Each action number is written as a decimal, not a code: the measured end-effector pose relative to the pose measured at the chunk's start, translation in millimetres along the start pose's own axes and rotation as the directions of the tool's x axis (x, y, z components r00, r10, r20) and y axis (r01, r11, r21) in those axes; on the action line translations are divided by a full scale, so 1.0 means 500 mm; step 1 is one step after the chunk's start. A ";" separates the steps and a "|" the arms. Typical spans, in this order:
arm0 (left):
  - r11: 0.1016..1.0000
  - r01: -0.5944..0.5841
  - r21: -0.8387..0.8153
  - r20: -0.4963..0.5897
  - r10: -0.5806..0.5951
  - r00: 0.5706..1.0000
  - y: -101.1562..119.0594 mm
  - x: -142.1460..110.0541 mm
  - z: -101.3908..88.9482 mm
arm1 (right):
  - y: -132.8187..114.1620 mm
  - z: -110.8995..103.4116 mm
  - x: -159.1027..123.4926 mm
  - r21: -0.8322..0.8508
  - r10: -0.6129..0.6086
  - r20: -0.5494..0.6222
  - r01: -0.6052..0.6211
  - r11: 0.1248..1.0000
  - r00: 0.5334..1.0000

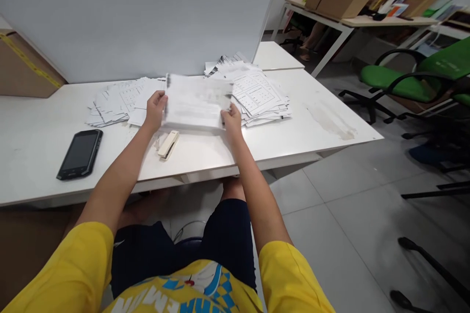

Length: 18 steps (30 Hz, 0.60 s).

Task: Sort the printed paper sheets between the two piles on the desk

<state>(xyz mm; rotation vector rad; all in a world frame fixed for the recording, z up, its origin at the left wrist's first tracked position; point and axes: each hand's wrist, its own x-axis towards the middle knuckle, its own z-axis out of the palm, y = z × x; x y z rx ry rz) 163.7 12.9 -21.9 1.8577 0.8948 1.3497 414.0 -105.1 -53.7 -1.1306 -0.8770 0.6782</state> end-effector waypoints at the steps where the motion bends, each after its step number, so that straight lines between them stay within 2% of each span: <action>1: 0.998 0.040 -0.044 0.056 -0.037 0.998 0.007 0.001 -0.003 | -0.012 -0.013 -0.030 0.023 -0.006 -0.028 0.006 1.000 1.000; 3: 0.982 0.150 -0.117 0.236 -0.119 0.964 0.030 -0.003 -0.005 | -0.039 -0.039 -0.119 0.066 0.059 -0.057 -0.055 0.996 0.997; 5: 0.968 0.225 -0.108 0.431 -0.158 0.888 0.064 -0.015 0.000 | -0.063 -0.061 -0.234 0.079 0.197 -0.086 -0.191 0.978 0.977; 6: 0.971 0.227 -0.080 0.520 -0.153 0.841 0.082 -0.024 0.005 | -0.072 -0.070 -0.294 0.074 0.258 -0.095 -0.252 0.965 0.961; 8: 0.990 0.139 0.017 0.660 -0.115 0.742 0.117 -0.047 0.021 | -0.086 -0.084 -0.400 0.045 0.346 -0.091 -0.343 0.938 0.934; 10: 0.989 -0.069 0.130 0.723 -0.048 0.689 0.141 -0.070 0.040 | -0.096 -0.095 -0.472 -0.033 0.419 -0.036 -0.421 0.907 0.907; 13: 0.918 -0.329 0.223 0.770 0.041 0.637 0.146 -0.094 0.064 | -0.112 -0.107 -0.512 -0.100 0.487 0.011 -0.483 0.870 0.874; 16: 0.860 -0.415 0.296 0.812 0.002 0.583 0.130 -0.101 0.078 | -0.121 -0.108 -0.505 -0.117 0.490 0.011 -0.485 0.867 0.872; 18: 0.832 -0.429 0.351 0.807 -0.036 0.590 0.122 -0.101 0.083 | -0.121 -0.105 -0.495 -0.122 0.491 0.006 -0.487 0.865 0.871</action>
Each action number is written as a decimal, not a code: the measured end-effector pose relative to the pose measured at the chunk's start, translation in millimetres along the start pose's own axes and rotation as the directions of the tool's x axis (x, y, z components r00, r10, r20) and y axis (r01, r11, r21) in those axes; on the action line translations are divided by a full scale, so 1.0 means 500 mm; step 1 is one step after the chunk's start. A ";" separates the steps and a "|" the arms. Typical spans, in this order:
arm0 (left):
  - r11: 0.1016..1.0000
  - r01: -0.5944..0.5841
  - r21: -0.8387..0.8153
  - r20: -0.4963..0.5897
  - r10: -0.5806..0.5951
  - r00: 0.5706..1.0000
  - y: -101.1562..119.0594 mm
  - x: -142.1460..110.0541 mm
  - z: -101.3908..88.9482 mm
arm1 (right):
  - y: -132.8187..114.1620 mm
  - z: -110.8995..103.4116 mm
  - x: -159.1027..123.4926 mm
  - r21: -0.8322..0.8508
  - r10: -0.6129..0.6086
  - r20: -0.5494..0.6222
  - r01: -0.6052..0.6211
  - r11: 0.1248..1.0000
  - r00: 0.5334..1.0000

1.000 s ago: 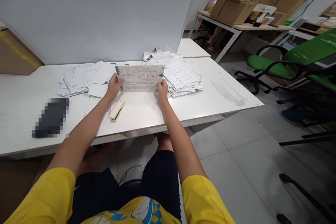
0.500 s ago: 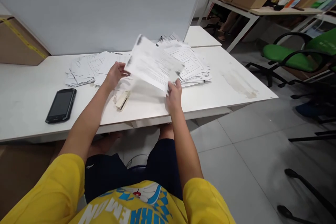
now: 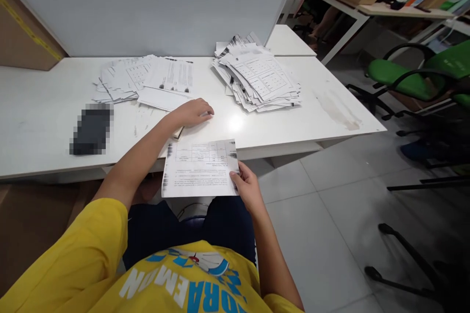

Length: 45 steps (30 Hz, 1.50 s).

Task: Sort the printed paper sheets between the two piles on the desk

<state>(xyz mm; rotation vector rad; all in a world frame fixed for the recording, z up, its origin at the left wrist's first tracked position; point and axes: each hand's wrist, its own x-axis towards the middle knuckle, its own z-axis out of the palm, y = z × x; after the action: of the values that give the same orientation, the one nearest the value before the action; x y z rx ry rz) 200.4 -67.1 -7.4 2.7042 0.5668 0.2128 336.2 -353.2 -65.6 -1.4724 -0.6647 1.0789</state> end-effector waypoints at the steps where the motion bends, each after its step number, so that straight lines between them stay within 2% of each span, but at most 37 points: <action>1: 1.000 0.019 0.014 -0.006 -0.019 1.000 -0.001 0.001 0.001 | -0.002 0.002 0.005 0.004 0.006 -0.006 -0.006 1.000 1.000; 7: 0.994 0.095 0.050 -0.045 -0.093 0.995 0.005 -0.004 0.000 | -0.001 -0.003 0.018 0.061 0.051 -0.040 -0.049 0.997 0.998; 13: 0.988 0.149 0.047 -0.074 -0.146 0.987 0.003 -0.005 0.007 | 0.010 -0.023 0.017 0.047 -0.015 -0.005 0.015 0.999 1.000; 17: 0.987 0.155 0.039 -0.085 -0.152 0.985 0.004 -0.004 0.010 | 0.013 -0.021 0.019 0.030 -0.022 -0.040 0.023 0.999 0.999; 24: 0.977 0.199 0.070 -0.045 -0.197 0.979 0.008 -0.006 0.015 | 0.014 -0.010 0.026 0.023 -0.034 -0.102 0.037 0.999 0.994; 30: 0.971 0.220 0.098 -0.033 -0.217 0.976 0.012 -0.008 0.017 | 0.009 -0.009 0.032 0.005 -0.052 -0.091 0.053 0.999 0.995; 35: 0.955 0.209 0.213 -0.097 -0.192 0.977 0.019 -0.012 0.030 | 0.007 -0.011 0.036 0.026 -0.022 -0.059 0.023 0.999 0.998; 38: 0.924 0.245 0.295 -0.167 -0.202 0.965 0.021 -0.014 0.045 | 0.014 -0.014 0.041 0.036 -0.014 -0.059 0.016 0.999 0.998; 42: 0.906 0.299 0.299 -0.243 -0.230 0.942 0.028 -0.013 0.058 | 0.018 -0.019 0.047 0.033 -0.032 -0.039 0.033 0.999 0.999; 45: 0.903 0.313 0.295 -0.241 -0.247 0.939 0.036 -0.010 0.059 | 0.018 -0.023 0.049 0.021 -0.043 -0.033 0.044 0.999 0.999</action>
<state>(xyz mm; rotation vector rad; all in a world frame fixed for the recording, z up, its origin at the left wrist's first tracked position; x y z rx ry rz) 208.7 -94.2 -27.8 2.8879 1.1382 0.3386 355.3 -339.0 -81.2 -1.4473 -0.6573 1.0237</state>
